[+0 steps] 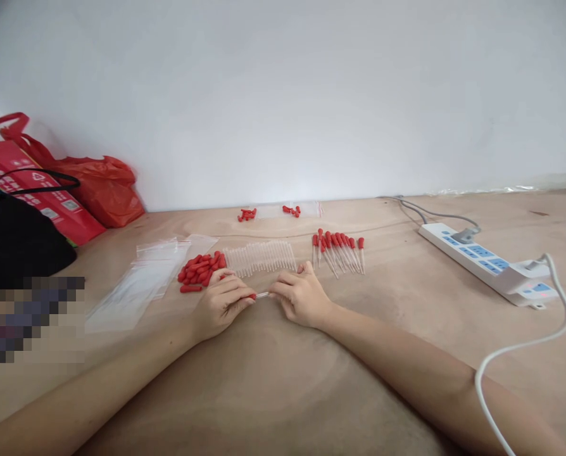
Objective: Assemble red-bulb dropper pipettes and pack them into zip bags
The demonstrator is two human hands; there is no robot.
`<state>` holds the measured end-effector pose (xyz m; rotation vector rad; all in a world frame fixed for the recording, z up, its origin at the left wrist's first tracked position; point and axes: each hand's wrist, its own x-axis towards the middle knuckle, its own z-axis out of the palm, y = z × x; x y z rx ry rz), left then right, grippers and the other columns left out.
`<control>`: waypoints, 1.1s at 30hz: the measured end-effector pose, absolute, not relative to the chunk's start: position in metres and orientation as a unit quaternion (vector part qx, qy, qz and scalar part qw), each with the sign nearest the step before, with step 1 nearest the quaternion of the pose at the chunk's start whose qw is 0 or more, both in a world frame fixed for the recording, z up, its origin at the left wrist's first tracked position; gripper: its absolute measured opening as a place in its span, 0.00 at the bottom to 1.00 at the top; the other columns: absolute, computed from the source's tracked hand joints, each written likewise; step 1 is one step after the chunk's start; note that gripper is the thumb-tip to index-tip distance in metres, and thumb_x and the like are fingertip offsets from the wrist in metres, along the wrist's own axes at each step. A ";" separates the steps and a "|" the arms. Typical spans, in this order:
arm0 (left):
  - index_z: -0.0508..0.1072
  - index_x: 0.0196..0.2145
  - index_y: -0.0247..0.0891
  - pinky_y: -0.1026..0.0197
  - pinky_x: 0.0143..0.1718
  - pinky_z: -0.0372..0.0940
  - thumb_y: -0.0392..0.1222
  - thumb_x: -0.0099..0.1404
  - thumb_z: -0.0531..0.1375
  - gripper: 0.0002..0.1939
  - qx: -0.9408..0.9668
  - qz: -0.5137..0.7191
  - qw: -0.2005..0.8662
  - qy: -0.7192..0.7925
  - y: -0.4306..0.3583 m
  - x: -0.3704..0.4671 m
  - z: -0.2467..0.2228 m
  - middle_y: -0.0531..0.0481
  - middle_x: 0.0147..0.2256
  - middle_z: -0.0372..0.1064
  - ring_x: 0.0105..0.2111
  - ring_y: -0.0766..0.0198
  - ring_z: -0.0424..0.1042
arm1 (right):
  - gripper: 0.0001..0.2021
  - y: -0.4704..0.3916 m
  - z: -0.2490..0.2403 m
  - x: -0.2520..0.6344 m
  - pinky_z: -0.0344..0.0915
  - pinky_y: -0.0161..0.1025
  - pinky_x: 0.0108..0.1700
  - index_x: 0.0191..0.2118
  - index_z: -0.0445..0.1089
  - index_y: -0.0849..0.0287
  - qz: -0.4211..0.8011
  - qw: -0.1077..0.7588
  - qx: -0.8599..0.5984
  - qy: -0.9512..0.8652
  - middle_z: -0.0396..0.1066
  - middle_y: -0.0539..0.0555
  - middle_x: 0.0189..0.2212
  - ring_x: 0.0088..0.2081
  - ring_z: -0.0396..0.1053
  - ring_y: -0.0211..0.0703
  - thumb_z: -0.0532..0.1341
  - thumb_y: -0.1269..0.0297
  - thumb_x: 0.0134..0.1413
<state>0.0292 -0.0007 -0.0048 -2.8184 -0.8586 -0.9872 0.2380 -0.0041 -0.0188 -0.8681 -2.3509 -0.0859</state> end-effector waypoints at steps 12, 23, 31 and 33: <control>0.67 0.28 0.36 0.54 0.45 0.49 0.38 0.63 0.50 0.09 -0.920 -0.286 0.030 -0.264 -0.006 0.033 -0.003 0.54 0.24 0.68 0.25 0.68 0.65 | 0.13 -0.009 -0.019 0.229 0.43 0.38 0.32 0.27 0.66 0.63 -0.063 0.307 -0.305 -0.899 0.64 0.50 0.22 0.23 0.52 0.34 0.47 0.70 0.55; 0.67 0.27 0.36 0.54 0.46 0.48 0.38 0.63 0.50 0.09 -0.922 -0.272 0.068 -0.267 -0.007 0.034 -0.003 0.54 0.24 0.67 0.26 0.67 0.64 | 0.13 -0.010 -0.019 0.219 0.44 0.37 0.33 0.26 0.65 0.63 -0.021 0.271 -0.324 -0.906 0.65 0.51 0.22 0.25 0.56 0.35 0.47 0.69 0.56; 0.67 0.40 0.39 0.51 0.49 0.45 0.47 0.60 0.55 0.12 -0.892 -0.282 0.096 -0.340 0.000 0.027 -0.003 0.49 0.35 0.70 0.37 0.60 0.66 | 0.09 -0.001 0.002 0.233 0.47 0.37 0.34 0.31 0.69 0.60 -0.053 0.213 -0.333 -0.917 0.68 0.54 0.26 0.32 0.60 0.40 0.52 0.65 0.54; 0.63 0.47 0.38 0.50 0.48 0.47 0.49 0.58 0.56 0.21 -0.874 -0.284 0.098 -0.383 0.003 0.023 -0.004 0.45 0.42 0.66 0.42 0.56 0.64 | 0.09 0.011 0.007 0.245 0.49 0.37 0.34 0.31 0.69 0.60 -0.044 0.234 -0.398 -0.886 0.69 0.54 0.27 0.32 0.61 0.40 0.52 0.66 0.53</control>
